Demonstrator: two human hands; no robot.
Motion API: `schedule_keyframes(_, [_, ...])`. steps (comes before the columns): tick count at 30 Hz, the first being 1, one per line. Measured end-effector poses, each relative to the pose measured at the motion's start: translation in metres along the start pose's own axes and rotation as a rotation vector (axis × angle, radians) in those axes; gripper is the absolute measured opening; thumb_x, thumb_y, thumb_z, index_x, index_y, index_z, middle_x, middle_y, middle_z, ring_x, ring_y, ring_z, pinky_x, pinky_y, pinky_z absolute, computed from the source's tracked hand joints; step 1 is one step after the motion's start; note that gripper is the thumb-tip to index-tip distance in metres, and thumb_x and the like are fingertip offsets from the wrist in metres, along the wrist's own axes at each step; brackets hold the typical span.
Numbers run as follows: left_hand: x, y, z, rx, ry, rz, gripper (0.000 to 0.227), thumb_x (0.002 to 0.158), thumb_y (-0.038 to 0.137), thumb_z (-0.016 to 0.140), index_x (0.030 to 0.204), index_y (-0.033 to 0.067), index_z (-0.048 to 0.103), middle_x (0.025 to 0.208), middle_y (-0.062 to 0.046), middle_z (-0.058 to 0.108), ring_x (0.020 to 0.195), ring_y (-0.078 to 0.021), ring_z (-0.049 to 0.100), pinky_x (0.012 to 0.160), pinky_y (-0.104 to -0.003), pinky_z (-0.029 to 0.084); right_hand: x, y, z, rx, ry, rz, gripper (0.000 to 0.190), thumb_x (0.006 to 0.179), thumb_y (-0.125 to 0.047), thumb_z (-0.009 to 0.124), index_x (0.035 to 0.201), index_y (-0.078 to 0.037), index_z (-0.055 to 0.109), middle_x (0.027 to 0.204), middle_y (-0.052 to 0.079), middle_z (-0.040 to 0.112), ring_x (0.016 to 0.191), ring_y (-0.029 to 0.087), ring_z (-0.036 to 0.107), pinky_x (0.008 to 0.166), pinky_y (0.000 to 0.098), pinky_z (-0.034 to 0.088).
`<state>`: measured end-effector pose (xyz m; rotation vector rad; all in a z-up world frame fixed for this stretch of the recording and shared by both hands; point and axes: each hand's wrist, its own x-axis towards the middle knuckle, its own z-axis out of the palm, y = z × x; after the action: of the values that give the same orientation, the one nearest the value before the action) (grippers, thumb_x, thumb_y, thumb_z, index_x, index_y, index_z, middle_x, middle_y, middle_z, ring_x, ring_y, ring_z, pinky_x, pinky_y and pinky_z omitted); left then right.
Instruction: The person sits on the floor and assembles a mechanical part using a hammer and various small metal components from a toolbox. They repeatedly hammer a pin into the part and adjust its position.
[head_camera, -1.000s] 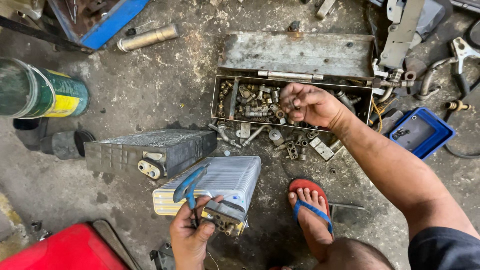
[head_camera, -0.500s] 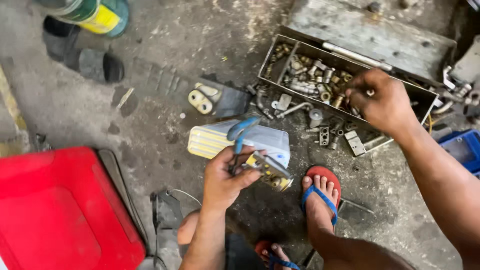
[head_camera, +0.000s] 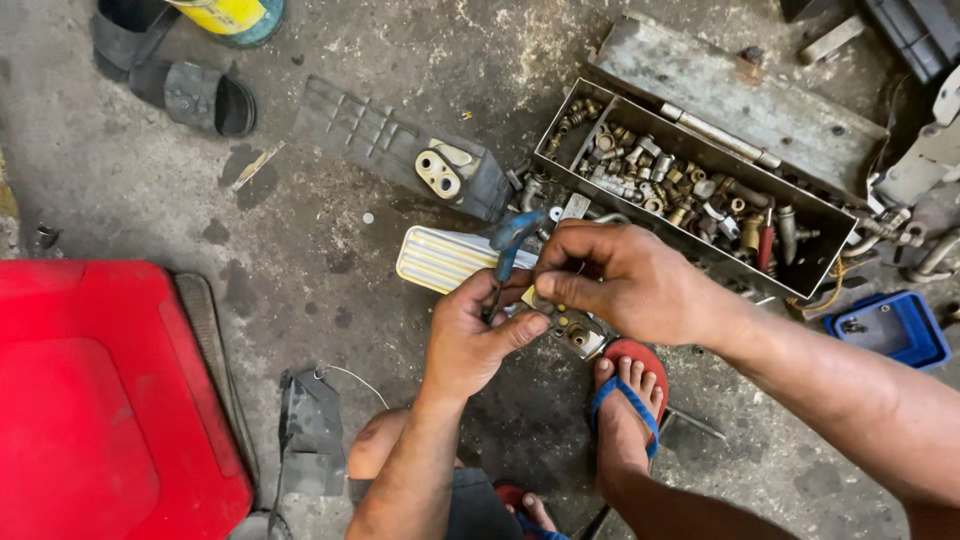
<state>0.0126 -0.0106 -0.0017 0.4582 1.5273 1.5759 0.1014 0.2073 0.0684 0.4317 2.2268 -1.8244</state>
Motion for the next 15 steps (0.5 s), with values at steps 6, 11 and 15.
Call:
schedule_keyframes(6, [0.001, 0.006, 0.003, -0.111, -0.021, -0.031, 0.052, 0.086, 0.013, 0.084, 0.129, -0.0052, 0.062, 0.114, -0.009, 0.074, 0.095, -0.0084, 0.07, 0.081, -0.022, 0.058, 0.004, 0.022, -0.001, 0.257, -0.066, -0.085, 0.018, 0.1, -0.018, 0.062, 0.102, -0.002, 0.069, 0.084, -0.001, 0.066, 0.08, 0.007, 0.056, 0.07, 0.0263, 0.048])
schedule_keyframes(11, [0.002, 0.012, 0.003, -0.131, -0.034, -0.028, 0.051, 0.085, 0.016, 0.085, 0.127, -0.0014, 0.062, 0.116, -0.004, 0.075, 0.097, -0.0036, 0.071, 0.084, -0.02, 0.06, -0.006, 0.029, 0.002, 0.291, 0.04, -0.093, 0.016, 0.099, -0.015, 0.064, 0.104, 0.0, 0.069, 0.094, 0.004, 0.071, 0.088, 0.01, 0.062, 0.077, 0.0289, 0.052])
schedule_keyframes(15, [0.0, 0.015, 0.0, 0.094, -0.005, 0.019, 0.052, 0.082, 0.023, 0.089, 0.125, 0.0022, 0.07, 0.098, 0.007, 0.071, 0.068, 0.002, 0.04, 0.059, -0.016, 0.033, -0.009, 0.026, 0.004, 0.111, 0.096, -0.261, 0.014, 0.094, -0.014, 0.069, 0.103, -0.002, 0.071, 0.101, 0.005, 0.074, 0.094, 0.014, 0.069, 0.083, 0.0294, 0.056])
